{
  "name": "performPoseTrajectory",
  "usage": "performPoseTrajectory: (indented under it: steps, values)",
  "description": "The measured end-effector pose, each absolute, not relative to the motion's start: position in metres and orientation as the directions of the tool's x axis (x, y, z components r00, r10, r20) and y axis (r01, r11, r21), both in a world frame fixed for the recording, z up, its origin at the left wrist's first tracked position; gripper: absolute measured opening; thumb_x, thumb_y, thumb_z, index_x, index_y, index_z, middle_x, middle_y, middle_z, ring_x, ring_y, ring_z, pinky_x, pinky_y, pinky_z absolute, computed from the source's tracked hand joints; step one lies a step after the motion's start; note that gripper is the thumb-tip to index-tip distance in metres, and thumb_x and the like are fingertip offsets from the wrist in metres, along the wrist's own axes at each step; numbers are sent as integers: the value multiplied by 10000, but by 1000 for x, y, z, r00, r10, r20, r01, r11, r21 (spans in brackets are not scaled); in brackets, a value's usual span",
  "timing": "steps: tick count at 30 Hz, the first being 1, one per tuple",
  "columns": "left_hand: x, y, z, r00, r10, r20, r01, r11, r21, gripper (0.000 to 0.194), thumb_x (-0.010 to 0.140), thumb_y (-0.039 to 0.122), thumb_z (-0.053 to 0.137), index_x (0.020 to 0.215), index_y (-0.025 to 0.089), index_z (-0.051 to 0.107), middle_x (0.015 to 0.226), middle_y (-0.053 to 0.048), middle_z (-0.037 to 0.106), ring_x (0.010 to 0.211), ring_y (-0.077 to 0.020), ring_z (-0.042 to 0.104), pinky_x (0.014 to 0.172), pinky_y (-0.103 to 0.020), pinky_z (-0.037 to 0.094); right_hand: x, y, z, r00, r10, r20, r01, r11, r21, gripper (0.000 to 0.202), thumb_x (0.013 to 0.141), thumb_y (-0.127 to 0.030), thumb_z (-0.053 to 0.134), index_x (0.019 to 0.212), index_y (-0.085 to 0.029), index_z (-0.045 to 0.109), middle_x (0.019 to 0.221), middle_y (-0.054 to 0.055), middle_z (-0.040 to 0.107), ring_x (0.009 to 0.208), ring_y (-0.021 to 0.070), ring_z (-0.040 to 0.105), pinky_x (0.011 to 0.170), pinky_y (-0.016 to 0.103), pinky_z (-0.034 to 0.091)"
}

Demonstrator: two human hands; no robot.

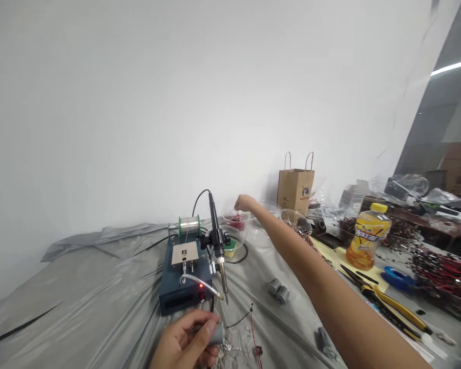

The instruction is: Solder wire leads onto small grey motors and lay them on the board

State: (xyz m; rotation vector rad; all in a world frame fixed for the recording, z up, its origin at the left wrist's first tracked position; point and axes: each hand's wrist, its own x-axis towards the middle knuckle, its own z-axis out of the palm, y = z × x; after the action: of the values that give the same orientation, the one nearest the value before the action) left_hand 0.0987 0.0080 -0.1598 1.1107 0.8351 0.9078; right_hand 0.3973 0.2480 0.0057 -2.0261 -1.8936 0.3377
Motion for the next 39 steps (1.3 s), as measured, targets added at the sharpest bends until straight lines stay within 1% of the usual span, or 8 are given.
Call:
performPoseTrajectory:
  steps: [4,9,15,19,24,29,32,39]
  values:
    - [100,6,-160,398,914,-76,-177,158,971,644,680,707,855,953,129,780,938,-126,736,646,-177,689,572,-252,577,406,237,10,199,954,222,742,1,-671,260,987,-363,667,972,-106,705,1019,57,715,953,209,688,872,367,573]
    - [98,-4,-136,417,907,-51,-183,138,973,632,674,665,882,975,123,764,913,-100,730,642,-143,683,582,-220,563,388,192,8,392,878,275,333,143,-932,219,1046,-298,571,1154,-118,633,1011,60,676,799,134,656,713,281,569]
    - [95,-9,-126,420,902,-99,-224,208,952,587,675,599,914,1009,139,767,989,-73,722,677,-114,680,635,-197,558,369,93,3,301,950,84,-171,141,-975,80,1036,-221,552,1003,-153,577,795,-26,584,533,33,475,464,122,404]
    - [92,-9,-125,436,893,-111,-223,227,948,529,729,584,889,977,134,764,982,-61,700,691,-106,670,638,-194,543,360,33,-15,113,993,-36,-347,5,-938,78,968,-222,632,940,-160,593,714,-45,517,435,19,292,342,116,213]
    - [93,-9,-123,476,877,-58,-229,187,955,509,690,453,956,1030,137,748,854,-20,664,734,-101,646,729,-202,538,351,16,-45,1,994,-109,-380,-100,-920,194,813,-155,703,1000,-126,660,665,-59,479,414,22,171,324,156,119]
    - [94,-7,-126,458,889,22,-229,94,969,561,708,441,948,1114,125,725,798,-28,666,719,-115,629,717,-220,522,342,11,-57,-31,1000,1,-343,-9,-939,389,798,-232,805,1164,-181,685,949,5,670,494,14,397,389,141,249]
    - [94,-4,-127,413,908,67,-237,36,971,536,740,464,920,1124,151,715,925,-34,671,723,-108,630,705,-229,526,335,1,-67,-75,997,35,-277,12,-961,382,775,-395,859,1010,-155,679,880,29,682,491,51,477,381,177,225]
    - [93,-3,-123,367,926,82,-221,1,975,549,750,495,904,1097,142,665,813,-20,665,746,-138,643,735,-252,547,323,-14,-79,-59,992,115,-62,112,-992,396,809,-474,793,957,-110,745,505,-84,329,438,34,224,435,218,100]
